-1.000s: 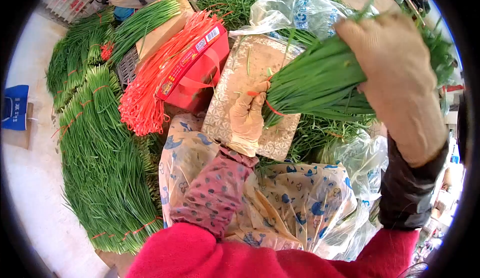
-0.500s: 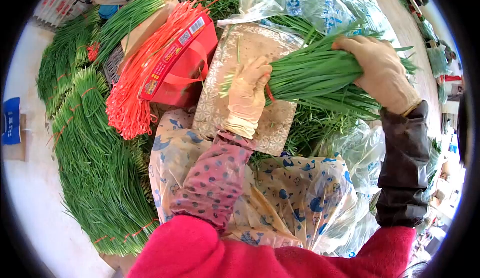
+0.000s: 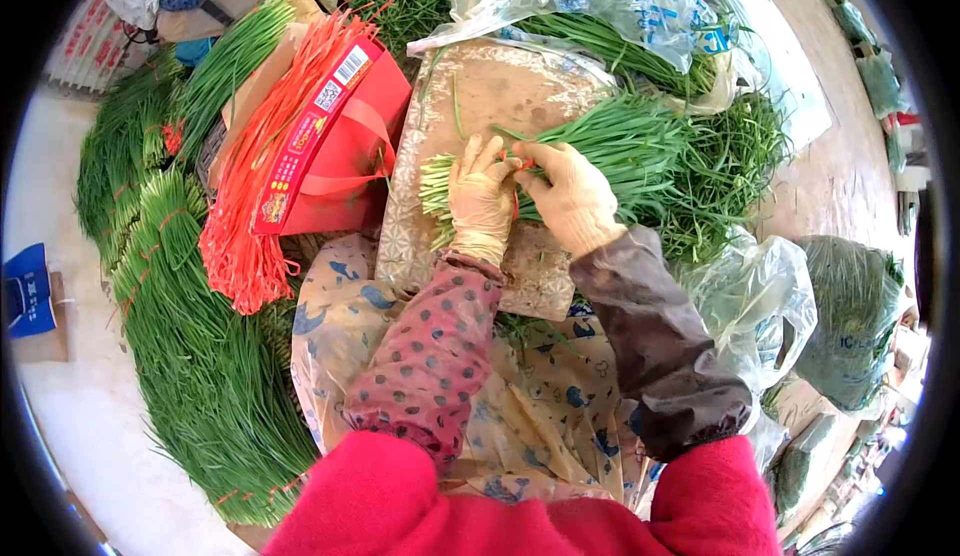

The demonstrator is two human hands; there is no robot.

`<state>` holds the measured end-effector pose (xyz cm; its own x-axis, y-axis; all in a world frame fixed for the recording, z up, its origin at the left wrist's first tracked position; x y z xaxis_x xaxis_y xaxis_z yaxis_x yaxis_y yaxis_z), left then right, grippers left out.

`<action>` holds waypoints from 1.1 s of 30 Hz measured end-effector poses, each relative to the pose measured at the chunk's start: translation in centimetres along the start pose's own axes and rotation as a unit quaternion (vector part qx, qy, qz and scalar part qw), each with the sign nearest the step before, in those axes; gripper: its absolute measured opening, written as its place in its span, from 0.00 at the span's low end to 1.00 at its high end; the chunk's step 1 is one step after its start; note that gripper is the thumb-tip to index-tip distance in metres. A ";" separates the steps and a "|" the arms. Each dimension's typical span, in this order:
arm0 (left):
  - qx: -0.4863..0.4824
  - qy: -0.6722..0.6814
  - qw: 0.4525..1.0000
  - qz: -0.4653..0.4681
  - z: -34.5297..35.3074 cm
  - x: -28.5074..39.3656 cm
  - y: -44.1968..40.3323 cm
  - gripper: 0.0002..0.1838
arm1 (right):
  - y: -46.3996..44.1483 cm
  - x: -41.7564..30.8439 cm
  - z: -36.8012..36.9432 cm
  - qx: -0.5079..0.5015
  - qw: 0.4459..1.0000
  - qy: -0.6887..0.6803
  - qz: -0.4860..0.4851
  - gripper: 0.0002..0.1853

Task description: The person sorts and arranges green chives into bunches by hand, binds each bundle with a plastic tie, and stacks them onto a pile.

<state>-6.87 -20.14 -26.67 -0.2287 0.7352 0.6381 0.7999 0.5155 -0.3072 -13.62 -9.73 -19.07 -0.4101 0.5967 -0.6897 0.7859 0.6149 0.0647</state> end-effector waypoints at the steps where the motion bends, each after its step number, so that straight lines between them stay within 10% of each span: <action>1: -0.004 0.003 1.000 -0.008 0.1 -0.1 0.0 0.08 | -0.4 0.4 0.5 0.031 0.996 -0.077 -0.020 0.11; 3: -0.008 0.006 1.000 -0.021 0.1 -0.6 0.0 0.07 | -1.0 0.8 1.5 0.010 0.992 -0.119 0.029 0.12; 6: -0.110 0.067 0.991 -0.042 -0.7 -0.7 -0.6 0.35 | -1.8 2.8 3.3 -0.024 0.911 -0.359 0.200 0.14; 9: -0.296 -0.232 0.926 -0.034 -2.3 1.0 -1.2 0.77 | -2.6 2.1 2.3 -0.073 0.861 -0.422 0.274 0.13; 14: -0.348 -0.410 0.843 -0.012 -1.0 1.1 -0.1 0.72 | -4.3 1.9 3.8 -0.049 0.907 -0.345 0.235 0.16; 17: -0.339 -0.247 0.908 0.024 0.3 -2.2 -2.0 0.36 | -2.9 -2.0 2.5 -0.015 0.962 -0.260 0.084 0.14; 19: -0.344 -0.129 0.930 0.016 1.1 -4.9 -3.7 0.32 | -0.6 -3.4 1.9 -0.026 0.970 -0.241 -0.008 0.14; 24: -0.444 -0.262 0.847 0.133 -0.5 -1.0 -5.3 0.46 | 7.1 3.1 6.3 -0.040 0.921 -0.340 0.184 0.10; 28: -0.479 -0.295 0.821 0.100 -0.1 -0.7 -5.2 0.37 | 4.8 -0.1 4.0 -0.001 0.946 -0.313 0.088 0.11; 30: -0.185 -0.403 0.889 0.113 1.0 -1.0 -3.5 0.28 | 3.6 -1.2 2.8 -0.008 0.911 -0.386 0.143 0.12; 33: -0.051 -0.361 0.915 0.173 0.9 -0.3 -0.4 0.29 | 2.2 -1.4 1.7 0.032 0.946 -0.306 0.098 0.13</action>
Point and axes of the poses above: each hand's wrist, its own y-axis away from the middle knuckle, its own z-axis out of the palm, x = y × z, the point moved 4 cm from there along -y, towards the middle knuckle, and after that the axes turned 4 degrees about -y, right-handed, at the moved point
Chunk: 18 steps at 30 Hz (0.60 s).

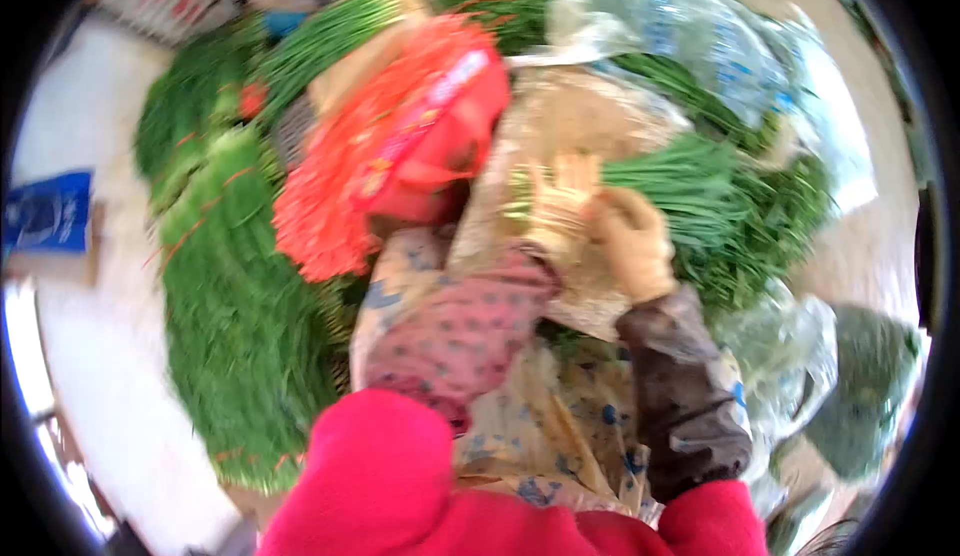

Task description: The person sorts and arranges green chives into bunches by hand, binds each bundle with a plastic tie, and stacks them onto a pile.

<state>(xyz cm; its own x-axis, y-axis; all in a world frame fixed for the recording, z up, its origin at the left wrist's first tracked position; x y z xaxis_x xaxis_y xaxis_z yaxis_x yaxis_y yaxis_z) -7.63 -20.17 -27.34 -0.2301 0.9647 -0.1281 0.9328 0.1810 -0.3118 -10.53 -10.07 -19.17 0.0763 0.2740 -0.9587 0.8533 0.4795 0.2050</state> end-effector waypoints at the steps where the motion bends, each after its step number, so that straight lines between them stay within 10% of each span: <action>1: -0.006 0.020 1.000 -0.020 -1.2 0.2 0.4 0.31 | -0.6 0.4 0.0 -0.010 1.000 -0.024 0.004 0.13; 14: -0.274 0.066 0.959 0.002 4.0 1.1 -1.8 0.27 | 7.0 15.0 0.3 -0.057 0.985 0.018 0.161 0.16; 18: -0.351 0.143 0.924 -0.041 0.6 0.7 -3.0 0.25 | 9.2 13.2 -1.4 -0.070 0.917 -0.256 0.298 0.14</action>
Point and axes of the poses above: each hand's wrist, its own y-axis away from the middle knuckle, its own z-axis out of the palm, x = y × z, the point moved 4 cm from there along -y, towards the middle knuckle, and after that the axes turned 4 degrees about -y, right-handed, at the moved point
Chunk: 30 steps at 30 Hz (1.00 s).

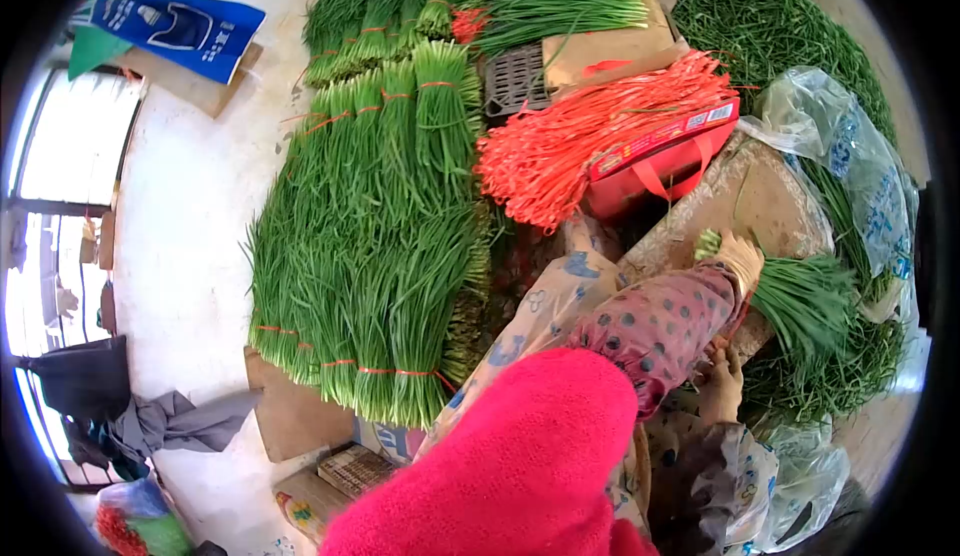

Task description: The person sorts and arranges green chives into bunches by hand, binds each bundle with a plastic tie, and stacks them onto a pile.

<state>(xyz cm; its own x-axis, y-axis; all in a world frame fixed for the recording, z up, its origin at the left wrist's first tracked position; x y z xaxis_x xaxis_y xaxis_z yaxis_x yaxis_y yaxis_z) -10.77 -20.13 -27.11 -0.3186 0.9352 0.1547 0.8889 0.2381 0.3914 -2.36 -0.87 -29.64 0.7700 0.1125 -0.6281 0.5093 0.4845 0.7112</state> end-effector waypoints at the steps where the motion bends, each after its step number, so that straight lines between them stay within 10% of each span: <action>1: -0.001 0.038 0.999 -0.020 -1.2 0.6 2.5 0.24 | 1.0 0.3 -0.2 0.025 0.998 -0.060 -0.002 0.13; 5: -0.151 0.251 0.956 0.016 -2.1 2.6 10.6 0.38 | 0.3 -1.9 -3.2 -0.072 0.958 -0.272 -0.060 0.27; 7: -0.152 0.360 0.921 0.002 -0.8 4.2 14.1 0.46 | 2.3 -5.9 -4.1 0.147 0.958 -0.229 -0.093 0.31; 9: -0.136 0.468 0.873 0.028 1.6 6.0 16.1 0.49 | 2.7 -7.8 -5.1 0.063 0.945 -0.237 -0.216 0.30; 13: -0.120 0.612 0.779 0.073 1.8 8.5 18.2 0.55 | 7.0 -13.3 -0.3 0.061 0.972 -0.165 -0.154 0.24; 19: 0.023 0.740 0.625 0.245 -6.5 3.1 21.9 0.40 | 8.8 -22.7 -1.3 0.080 0.940 -0.001 -0.333 0.26; 21: -0.007 0.912 0.334 0.238 -6.5 -0.3 22.0 0.34 | 10.7 -24.6 -0.9 0.135 0.839 0.226 -0.477 0.26; 23: -0.026 0.927 0.332 0.173 -3.9 -3.6 21.3 0.34 | 12.4 -25.6 1.2 0.184 0.692 0.409 -0.566 0.29; 27: -0.031 0.878 0.442 0.180 -5.6 -9.5 27.1 0.35 | 13.6 -24.5 3.5 0.169 0.722 0.395 -0.543 0.36; 30: 0.120 0.818 0.534 0.180 -6.7 -14.2 31.3 0.48 | 14.5 -21.8 8.6 -0.007 0.872 0.107 -0.478 0.31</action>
Point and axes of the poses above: each hand's wrist, its own y-axis away from the middle knuckle, its own z-axis out of the palm, x = y × z, the point moved 4 cm from there along -y, towards the middle knuckle, and after that the axes turned 4 degrees about -y, right-handed, at the moved point
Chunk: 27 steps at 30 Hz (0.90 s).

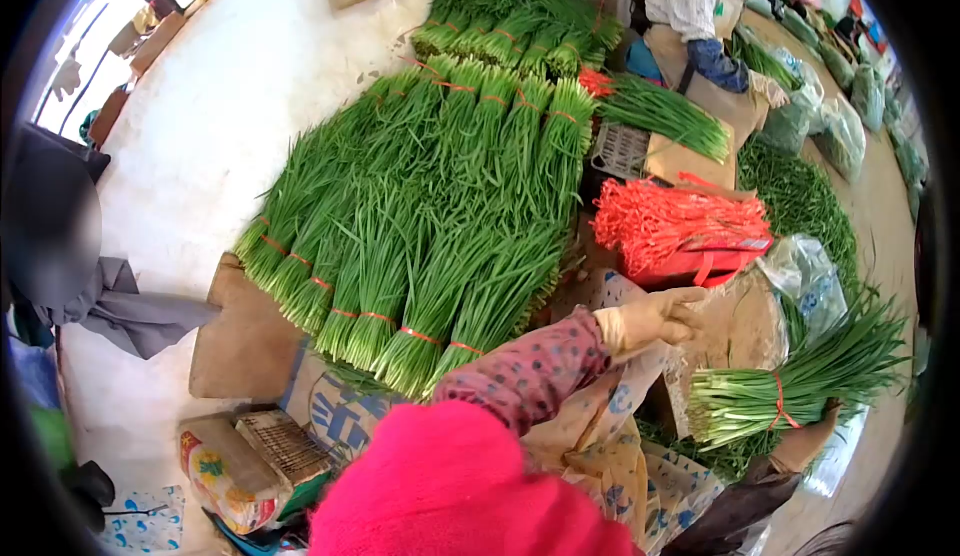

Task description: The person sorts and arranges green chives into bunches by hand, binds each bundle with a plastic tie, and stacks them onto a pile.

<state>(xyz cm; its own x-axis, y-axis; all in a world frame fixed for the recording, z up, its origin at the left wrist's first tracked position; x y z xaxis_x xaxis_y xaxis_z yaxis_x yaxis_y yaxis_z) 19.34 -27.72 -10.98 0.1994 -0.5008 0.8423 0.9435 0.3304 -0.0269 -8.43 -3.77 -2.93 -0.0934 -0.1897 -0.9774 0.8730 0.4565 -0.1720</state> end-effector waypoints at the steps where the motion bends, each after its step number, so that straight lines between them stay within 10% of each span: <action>1: -0.003 -0.004 1.000 0.007 0.5 1.0 0.6 0.48 | 0.4 0.8 1.2 0.005 0.990 0.129 -0.064 0.28; 2: 0.001 -0.226 0.973 -0.050 2.6 4.0 2.3 0.54 | 0.7 1.6 2.5 0.011 0.958 0.256 -0.126 0.26; 4: 0.033 -0.384 0.902 0.197 3.3 2.7 2.8 0.69 | 1.7 0.9 7.7 -0.009 0.999 0.021 0.043 0.25; 7: 0.159 -0.444 0.875 0.106 3.1 0.0 1.2 0.60 | 9.1 -4.4 23.4 -0.262 0.791 -0.492 0.252 0.24; 8: 0.193 -0.406 0.887 0.104 2.9 -0.2 0.4 0.59 | 10.7 -3.9 24.8 -0.160 0.781 -0.517 0.311 0.24; 13: 0.195 -0.187 0.956 0.114 0.6 0.0 0.9 0.55 | 18.7 -3.7 29.3 -0.170 0.723 -0.499 0.445 0.25; 17: 0.174 -0.082 0.974 0.123 -0.8 0.2 3.5 0.51 | 21.2 -1.0 28.4 -0.227 0.802 -0.365 0.414 0.25; 19: 0.170 -0.051 0.976 0.125 -1.8 0.5 5.2 0.49 | 22.2 0.2 28.2 -0.218 0.735 -0.416 0.489 0.25; 21: 0.172 -0.026 0.976 0.129 -3.2 0.7 7.9 0.48 | 21.5 -1.3 27.6 -0.365 0.898 -0.033 0.242 0.24; 27: 0.291 -0.029 0.956 0.040 -10.4 4.0 23.1 0.34 | 16.6 -1.0 25.1 -0.232 0.814 -0.322 0.424 0.18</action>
<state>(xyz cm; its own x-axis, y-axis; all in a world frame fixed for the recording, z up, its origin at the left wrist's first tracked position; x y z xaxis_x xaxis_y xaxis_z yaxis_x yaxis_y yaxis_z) 44.72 -30.42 -13.89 0.2337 -0.4168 0.8785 0.6161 0.7624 0.1978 18.14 -17.82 -1.73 0.8498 0.0170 -0.5268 0.2030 0.9118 0.3569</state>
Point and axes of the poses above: each hand's wrist, its own y-axis away from the middle knuckle, its own z-axis out of the palm, x = y × z, the point moved 4 cm from there along -y, towards the middle knuckle, and after that the axes turned 4 degrees about -y, right-handed, at the moved point
